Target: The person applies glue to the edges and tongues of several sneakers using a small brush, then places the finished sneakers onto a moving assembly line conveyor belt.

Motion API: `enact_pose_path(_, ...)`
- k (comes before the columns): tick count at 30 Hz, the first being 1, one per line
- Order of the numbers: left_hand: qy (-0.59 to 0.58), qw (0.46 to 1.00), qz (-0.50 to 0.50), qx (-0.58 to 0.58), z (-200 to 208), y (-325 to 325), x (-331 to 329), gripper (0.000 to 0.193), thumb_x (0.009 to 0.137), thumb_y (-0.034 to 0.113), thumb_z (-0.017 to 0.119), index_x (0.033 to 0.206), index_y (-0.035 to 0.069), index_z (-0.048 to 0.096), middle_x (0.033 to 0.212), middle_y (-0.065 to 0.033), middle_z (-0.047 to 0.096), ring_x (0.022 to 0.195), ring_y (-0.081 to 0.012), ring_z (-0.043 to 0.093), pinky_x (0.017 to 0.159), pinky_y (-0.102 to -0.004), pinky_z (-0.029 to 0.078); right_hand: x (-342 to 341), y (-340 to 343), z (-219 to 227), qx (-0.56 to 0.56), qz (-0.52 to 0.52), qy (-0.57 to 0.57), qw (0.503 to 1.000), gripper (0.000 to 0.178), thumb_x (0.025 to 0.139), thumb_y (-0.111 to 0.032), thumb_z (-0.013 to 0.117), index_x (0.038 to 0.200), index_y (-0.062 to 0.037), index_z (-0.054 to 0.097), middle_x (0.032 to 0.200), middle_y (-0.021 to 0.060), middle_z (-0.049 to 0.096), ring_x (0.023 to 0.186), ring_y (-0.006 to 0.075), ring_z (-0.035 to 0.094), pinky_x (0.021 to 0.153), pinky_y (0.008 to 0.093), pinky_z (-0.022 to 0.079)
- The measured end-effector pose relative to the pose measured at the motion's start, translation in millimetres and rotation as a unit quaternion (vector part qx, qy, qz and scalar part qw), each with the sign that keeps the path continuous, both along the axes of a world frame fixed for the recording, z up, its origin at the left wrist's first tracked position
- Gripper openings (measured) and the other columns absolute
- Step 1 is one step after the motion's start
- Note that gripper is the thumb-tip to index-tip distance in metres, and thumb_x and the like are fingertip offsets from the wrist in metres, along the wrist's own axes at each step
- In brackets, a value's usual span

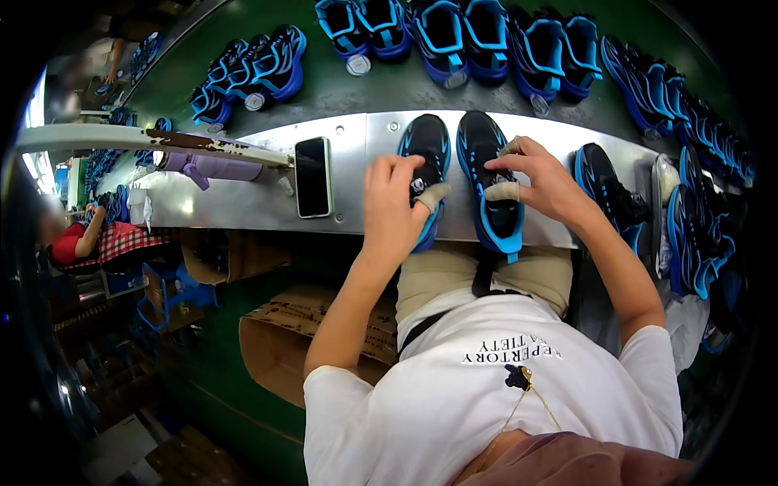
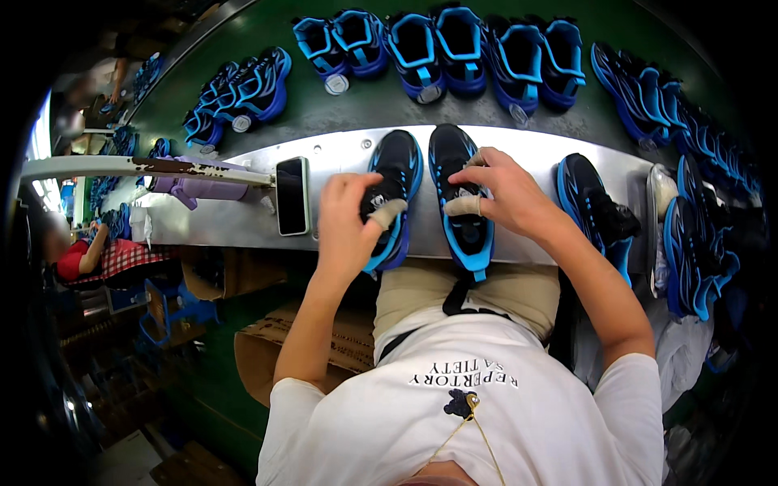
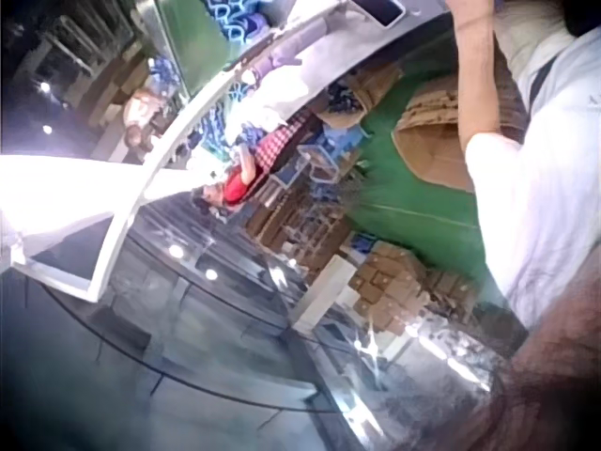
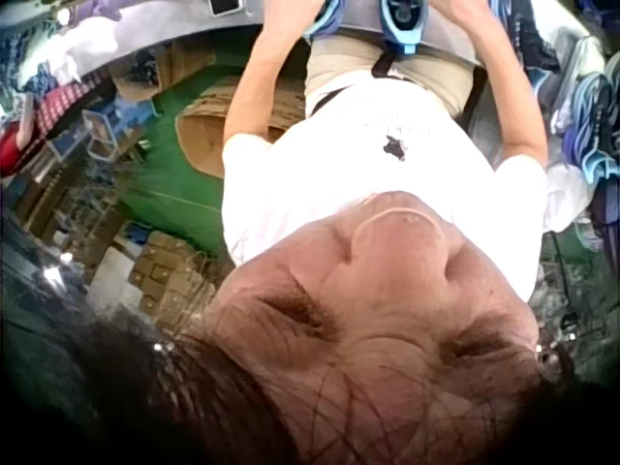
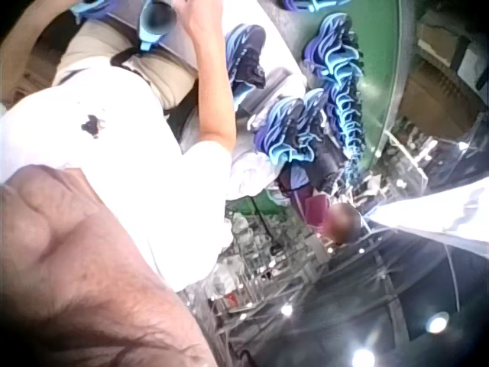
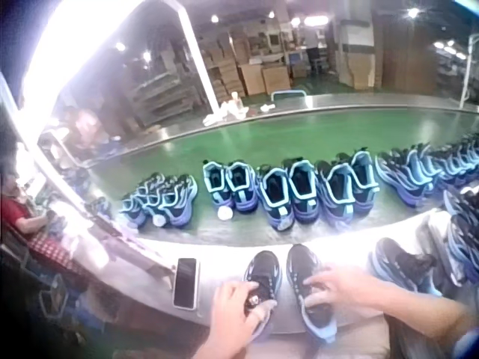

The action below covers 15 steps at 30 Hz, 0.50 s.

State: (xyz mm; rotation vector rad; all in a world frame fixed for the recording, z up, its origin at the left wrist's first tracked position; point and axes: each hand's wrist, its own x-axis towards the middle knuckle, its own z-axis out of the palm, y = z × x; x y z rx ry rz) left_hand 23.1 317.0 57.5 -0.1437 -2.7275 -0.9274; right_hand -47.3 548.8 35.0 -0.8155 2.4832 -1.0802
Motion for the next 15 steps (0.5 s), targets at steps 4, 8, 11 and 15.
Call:
enact_pose_path(4,-0.096,0.988,-0.1,0.06,-30.8,-25.7,-8.3,0.031,0.078,0.011,0.071,0.108,0.007,0.064,0.093,-0.008,0.061,0.09,-0.0268,0.055,0.077,-0.0339,0.044,-18.4,-22.6,11.1,-0.031,-0.026,0.003,0.999,0.041,0.083,-0.031,0.07,0.117,-0.0068,0.065,0.11,0.0144,0.057,0.106,0.0299,0.055,0.089,0.0355,0.044)
enact_pose_path(8,-0.091,0.99,-0.103,0.016,-29.0,-27.1,-5.3,0.045,0.077,0.01,0.07,0.12,0.008,0.059,0.094,-0.0068,0.063,0.097,-0.0246,0.052,0.08,-0.0341,0.044,-51.3,-61.6,-28.5,-0.02,0.029,0.042,0.998,0.048,0.086,-0.035,0.067,0.124,-0.0078,0.06,0.124,0.0209,0.051,0.118,0.0353,0.049,0.099,0.0383,0.04)
enact_pose_path(11,-0.03,0.995,-0.062,-0.077,-25.6,-21.6,-9.8,0.042,0.076,0.008,0.07,0.116,0.003,0.058,0.088,-0.0079,0.061,0.09,-0.0293,0.054,0.08,-0.0377,0.045,-66.3,-100.0,-60.4,0.06,0.047,0.023,0.997,0.054,0.091,-0.042,0.057,0.134,-0.0111,0.051,0.135,0.0253,0.042,0.125,0.0435,0.039,0.105,0.0453,0.035)
enact_pose_path(15,-0.278,0.917,-0.121,0.261,-20.7,-39.9,-6.0,0.045,0.079,0.013,0.071,0.121,0.004,0.057,0.091,-0.0057,0.06,0.075,-0.0166,0.049,0.073,-0.0259,0.043,-76.2,-136.5,-92.9,0.078,0.13,0.016,0.988,0.059,0.091,-0.054,0.049,0.137,-0.0174,0.05,0.138,0.0216,0.039,0.12,0.0436,0.041,0.103,0.0485,0.034)
